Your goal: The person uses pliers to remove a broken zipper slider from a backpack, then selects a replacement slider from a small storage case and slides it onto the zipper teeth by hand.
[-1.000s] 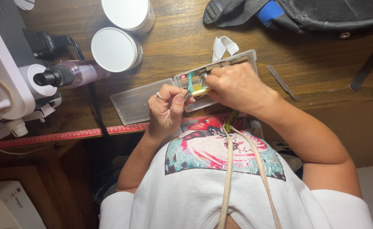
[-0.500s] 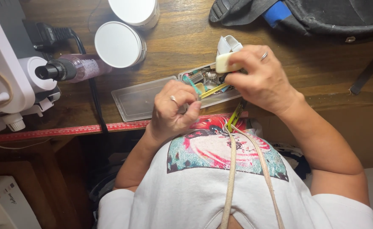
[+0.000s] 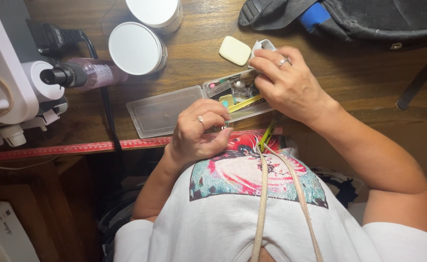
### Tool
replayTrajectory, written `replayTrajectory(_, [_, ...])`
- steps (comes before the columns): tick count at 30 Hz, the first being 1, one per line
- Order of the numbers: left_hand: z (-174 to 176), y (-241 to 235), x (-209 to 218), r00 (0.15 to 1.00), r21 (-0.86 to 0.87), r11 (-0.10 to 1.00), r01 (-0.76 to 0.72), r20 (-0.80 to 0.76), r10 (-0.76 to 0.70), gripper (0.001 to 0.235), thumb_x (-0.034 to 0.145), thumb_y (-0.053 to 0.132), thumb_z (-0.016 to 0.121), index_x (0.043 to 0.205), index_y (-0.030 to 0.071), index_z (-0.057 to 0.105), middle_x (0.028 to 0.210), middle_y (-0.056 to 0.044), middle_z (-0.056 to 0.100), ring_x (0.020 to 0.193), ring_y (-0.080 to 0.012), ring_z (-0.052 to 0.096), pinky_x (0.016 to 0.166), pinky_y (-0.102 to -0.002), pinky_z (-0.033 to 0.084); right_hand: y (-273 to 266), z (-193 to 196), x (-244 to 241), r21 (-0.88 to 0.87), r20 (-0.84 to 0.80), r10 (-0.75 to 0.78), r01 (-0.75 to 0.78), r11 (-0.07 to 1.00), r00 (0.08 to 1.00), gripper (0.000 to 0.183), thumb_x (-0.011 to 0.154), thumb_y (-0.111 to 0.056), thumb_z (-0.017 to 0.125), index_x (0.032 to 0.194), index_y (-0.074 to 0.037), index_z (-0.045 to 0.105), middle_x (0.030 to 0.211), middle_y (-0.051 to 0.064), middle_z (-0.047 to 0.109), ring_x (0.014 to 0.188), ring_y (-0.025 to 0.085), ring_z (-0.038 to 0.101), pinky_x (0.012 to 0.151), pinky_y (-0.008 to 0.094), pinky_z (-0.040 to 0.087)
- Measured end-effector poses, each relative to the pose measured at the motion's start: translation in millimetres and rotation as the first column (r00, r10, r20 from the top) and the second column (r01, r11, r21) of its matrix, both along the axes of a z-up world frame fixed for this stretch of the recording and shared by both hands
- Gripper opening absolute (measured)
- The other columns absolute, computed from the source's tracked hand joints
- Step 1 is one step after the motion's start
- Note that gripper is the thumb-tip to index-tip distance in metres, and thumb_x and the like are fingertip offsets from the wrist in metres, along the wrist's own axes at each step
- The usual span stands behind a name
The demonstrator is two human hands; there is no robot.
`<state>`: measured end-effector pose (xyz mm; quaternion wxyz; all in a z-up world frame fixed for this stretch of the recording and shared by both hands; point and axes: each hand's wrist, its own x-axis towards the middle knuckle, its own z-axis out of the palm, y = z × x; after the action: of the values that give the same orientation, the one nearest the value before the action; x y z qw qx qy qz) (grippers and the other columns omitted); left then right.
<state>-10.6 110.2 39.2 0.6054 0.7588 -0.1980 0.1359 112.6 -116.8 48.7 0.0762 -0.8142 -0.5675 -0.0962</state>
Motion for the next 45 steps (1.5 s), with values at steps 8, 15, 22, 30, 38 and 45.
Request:
replayTrajectory(8, [-3,6,-14,0.918,-0.557,0.828,-0.068,-0.36,-0.167,0.013,0.103,0.014,0.058,0.099,0.002,0.061,0.095,-0.015,0.073,0.093,-0.0283,0.074,0.087,-0.037,0.062,-15,3,5,-0.155,-0.165,-0.105,0.079,0.985,0.981,0.036,0.058,-0.027,0.098,0.08,-0.016,0.072,0.159,0.019,0.059,0.155,0.046,0.038,0.118,0.077,0.021])
replayTrajectory(15, [-3,3,-11,0.882,-0.396,0.917,0.046,-0.415,-0.224,0.021,0.109,0.02,0.052,0.11,0.0,0.056,0.085,-0.008,0.072,0.076,-0.017,0.072,0.073,-0.028,0.059,-3,0,11,0.175,-0.205,0.037,0.0,0.984,0.978,0.02,0.103,-0.008,0.077,0.086,-0.006,0.066,0.129,0.018,0.066,0.129,0.041,0.067,0.117,0.061,0.037])
replayTrajectory(22, [-9,0,-6,0.919,-0.247,0.967,0.056,-0.367,-0.146,0.025,0.111,0.027,0.046,0.115,0.003,0.053,0.073,-0.005,0.066,0.062,-0.0144,0.068,0.061,-0.025,0.055,-32,14,8,-0.09,-0.345,-0.074,0.045,0.995,0.936,0.033,0.068,-0.027,0.099,0.087,-0.021,0.072,0.154,0.02,0.05,0.148,0.051,0.042,0.117,0.079,0.024])
replayTrajectory(30, [-1,-3,5,0.941,0.015,0.995,0.098,-0.326,-0.088,0.02,0.11,0.023,0.049,0.108,0.005,0.058,0.092,-0.007,0.069,0.055,-0.0163,0.069,0.054,-0.027,0.046,-16,0,7,-0.192,-0.282,-0.042,-0.014,0.981,0.959,0.015,0.083,-0.009,0.083,0.082,-0.019,0.072,0.164,0.018,0.048,0.156,0.046,0.034,0.116,0.082,0.016])
replayTrajectory(38, [-19,-9,2,0.974,0.13,0.991,0.036,-0.227,-0.006,0.02,0.109,0.024,0.052,0.109,0.005,0.058,0.092,-0.007,0.069,0.053,-0.0218,0.062,0.054,-0.034,0.045,-5,-4,12,-0.227,-0.292,0.013,-0.083,0.97,0.956,0.016,0.08,-0.012,0.081,0.076,-0.023,0.071,0.167,0.014,0.044,0.156,0.045,0.034,0.113,0.084,0.017])
replayTrajectory(45, [-23,-10,5,0.98,0.113,0.993,-0.031,-0.192,0.052,0.019,0.108,0.021,0.054,0.107,0.003,0.06,0.09,-0.005,0.068,0.054,-0.0192,0.057,0.053,-0.033,0.045,-1,-7,11,-0.204,-0.316,0.102,-0.173,0.964,0.943,0.023,0.081,-0.019,0.078,0.066,-0.029,0.064,0.166,0.01,0.047,0.155,0.043,0.038,0.114,0.082,0.014])
